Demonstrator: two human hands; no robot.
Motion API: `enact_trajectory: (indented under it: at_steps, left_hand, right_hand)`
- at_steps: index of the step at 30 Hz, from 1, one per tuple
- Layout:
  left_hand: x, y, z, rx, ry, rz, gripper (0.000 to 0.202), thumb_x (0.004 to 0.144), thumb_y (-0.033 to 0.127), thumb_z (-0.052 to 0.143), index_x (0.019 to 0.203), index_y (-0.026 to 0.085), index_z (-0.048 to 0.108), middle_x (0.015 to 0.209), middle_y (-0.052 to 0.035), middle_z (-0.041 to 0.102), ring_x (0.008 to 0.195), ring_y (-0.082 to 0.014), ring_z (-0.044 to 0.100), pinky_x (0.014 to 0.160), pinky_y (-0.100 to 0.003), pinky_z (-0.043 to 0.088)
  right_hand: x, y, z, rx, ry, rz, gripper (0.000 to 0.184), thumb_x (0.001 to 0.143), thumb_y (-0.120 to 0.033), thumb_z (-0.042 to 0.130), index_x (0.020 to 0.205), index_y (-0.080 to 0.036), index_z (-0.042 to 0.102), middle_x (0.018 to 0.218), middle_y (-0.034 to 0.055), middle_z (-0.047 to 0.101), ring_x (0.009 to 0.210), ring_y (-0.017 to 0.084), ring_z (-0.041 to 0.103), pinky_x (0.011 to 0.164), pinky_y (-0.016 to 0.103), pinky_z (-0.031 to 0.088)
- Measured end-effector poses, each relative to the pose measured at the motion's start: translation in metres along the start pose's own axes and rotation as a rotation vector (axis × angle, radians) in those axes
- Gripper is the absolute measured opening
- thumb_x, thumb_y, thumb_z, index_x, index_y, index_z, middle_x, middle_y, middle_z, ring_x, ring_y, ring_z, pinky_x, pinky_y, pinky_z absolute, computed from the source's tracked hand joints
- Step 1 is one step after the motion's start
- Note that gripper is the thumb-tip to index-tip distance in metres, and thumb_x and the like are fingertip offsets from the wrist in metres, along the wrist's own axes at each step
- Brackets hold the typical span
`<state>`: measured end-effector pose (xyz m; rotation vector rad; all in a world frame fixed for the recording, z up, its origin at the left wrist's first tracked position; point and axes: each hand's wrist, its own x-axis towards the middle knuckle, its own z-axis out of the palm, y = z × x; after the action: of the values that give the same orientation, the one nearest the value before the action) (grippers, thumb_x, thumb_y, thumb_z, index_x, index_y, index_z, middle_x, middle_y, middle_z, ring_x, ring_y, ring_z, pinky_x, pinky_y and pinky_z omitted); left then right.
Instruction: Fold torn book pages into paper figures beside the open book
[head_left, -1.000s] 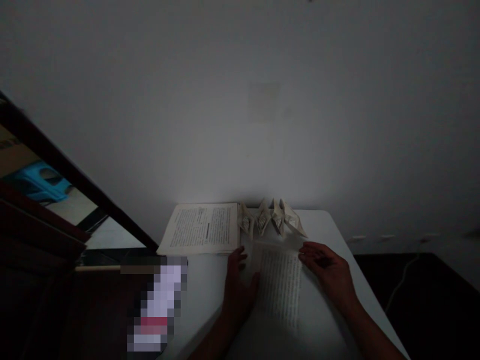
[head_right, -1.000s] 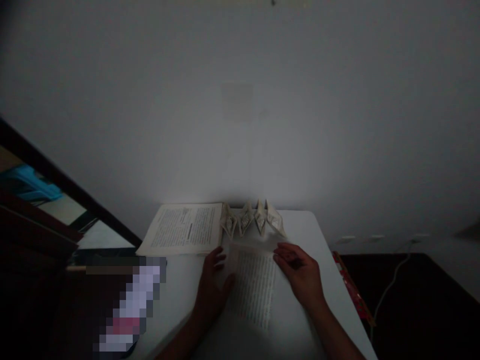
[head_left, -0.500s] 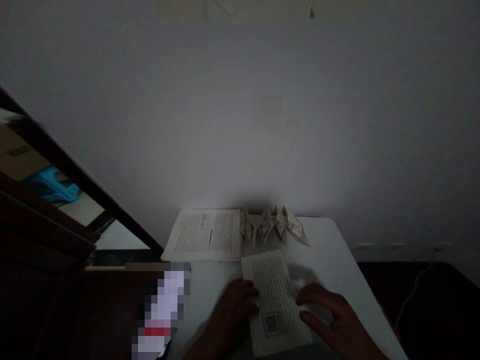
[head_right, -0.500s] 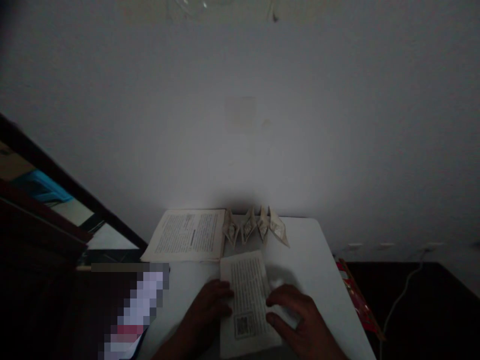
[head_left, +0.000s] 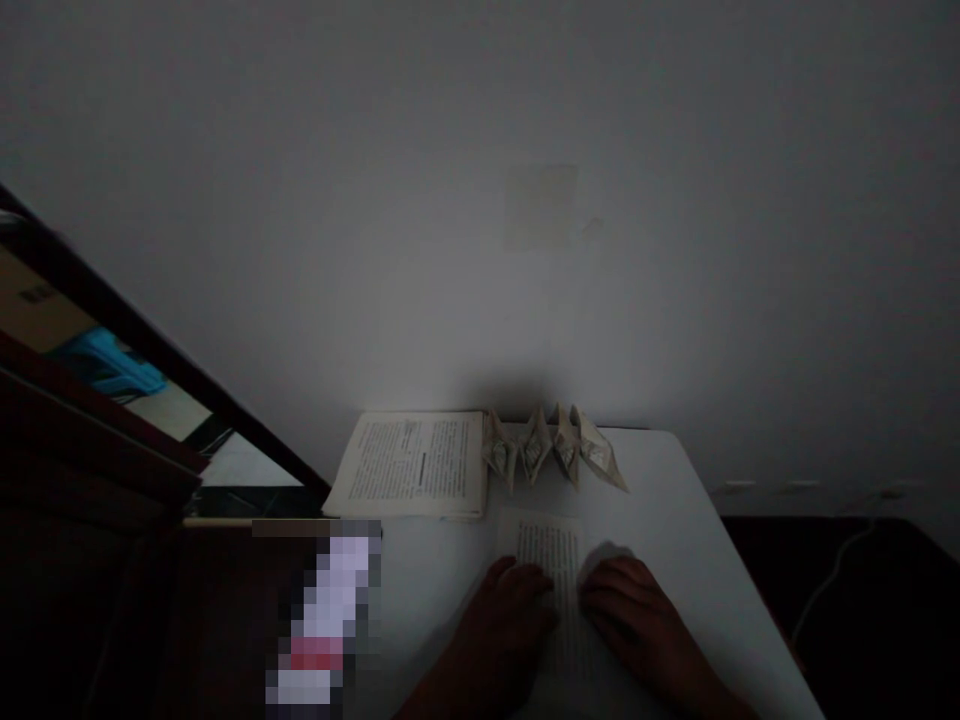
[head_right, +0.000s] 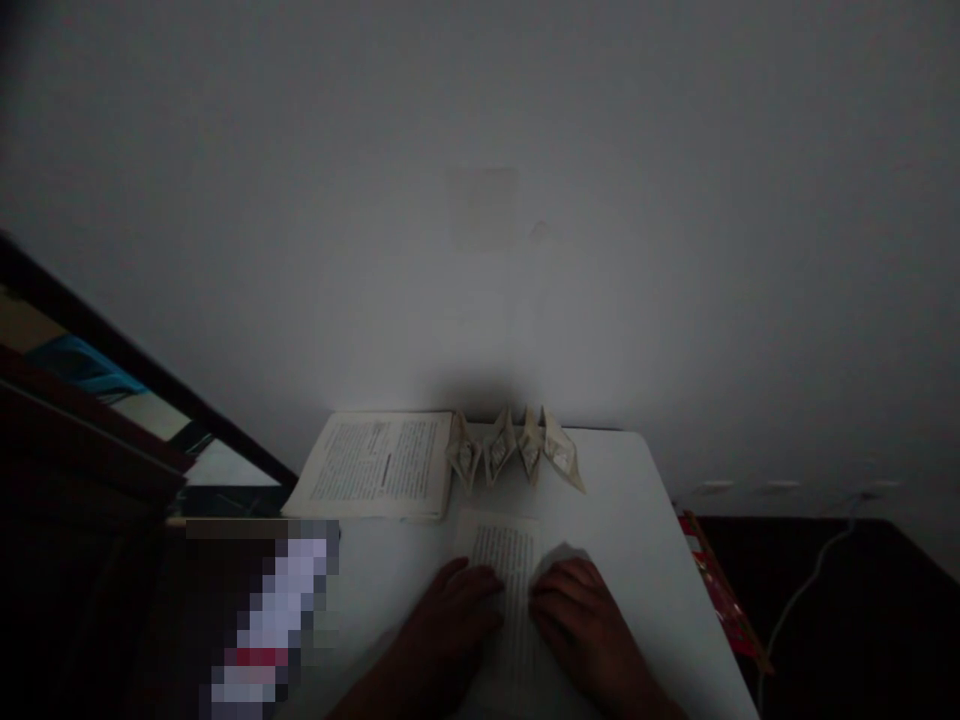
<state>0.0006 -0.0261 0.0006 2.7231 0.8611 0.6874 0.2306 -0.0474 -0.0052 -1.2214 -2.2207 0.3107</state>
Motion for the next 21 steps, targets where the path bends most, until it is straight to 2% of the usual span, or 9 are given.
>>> enact_trajectory:
  at_steps: [4,7,12,21]
  left_hand:
    - [0.005,0.003,0.025,0.036,0.054,-0.034,0.010,0.082,0.019,0.053,0.090,0.020,0.060,0.111,-0.0057,0.060,0.110,-0.0216,0.050,0.103,-0.046,0.030]
    - [0.002,0.000,0.035,0.064,0.090,-0.021,0.017,0.082,0.019,0.053,0.098,0.021,0.060,0.114,-0.0075,0.058,0.110,-0.0230,0.049,0.101,-0.048,0.031]
    - [-0.001,-0.001,0.036,0.069,0.097,-0.014,0.021,0.082,0.022,0.054,0.102,0.023,0.059,0.117,-0.0063,0.057,0.112,-0.0227,0.048,0.102,-0.048,0.030]
    - [0.000,0.003,0.034,0.060,0.071,-0.051,0.022,0.082,0.023,0.054,0.104,0.023,0.059,0.117,-0.0075,0.057,0.112,-0.0236,0.048,0.101,-0.050,0.030]
  right_hand:
    - [-0.005,-0.001,0.007,0.015,0.033,0.028,0.007,0.084,-0.018,0.059,0.086,-0.022,0.063,0.081,0.0012,0.068,0.080,0.018,0.059,0.078,0.035,0.045]
    - [-0.005,0.001,0.009,0.004,0.053,0.086,0.007,0.083,-0.017,0.059,0.084,-0.023,0.063,0.080,0.0011,0.068,0.080,0.019,0.059,0.077,0.035,0.045]
    - [0.005,0.014,0.008,-0.037,0.091,0.108,0.008,0.083,-0.018,0.058,0.086,-0.023,0.064,0.081,0.0021,0.069,0.079,0.020,0.060,0.077,0.036,0.045]
    - [0.041,0.043,0.010,-0.055,0.215,0.152,0.008,0.084,-0.024,0.058,0.080,-0.021,0.065,0.075,0.0035,0.069,0.073,0.020,0.061,0.074,0.038,0.045]
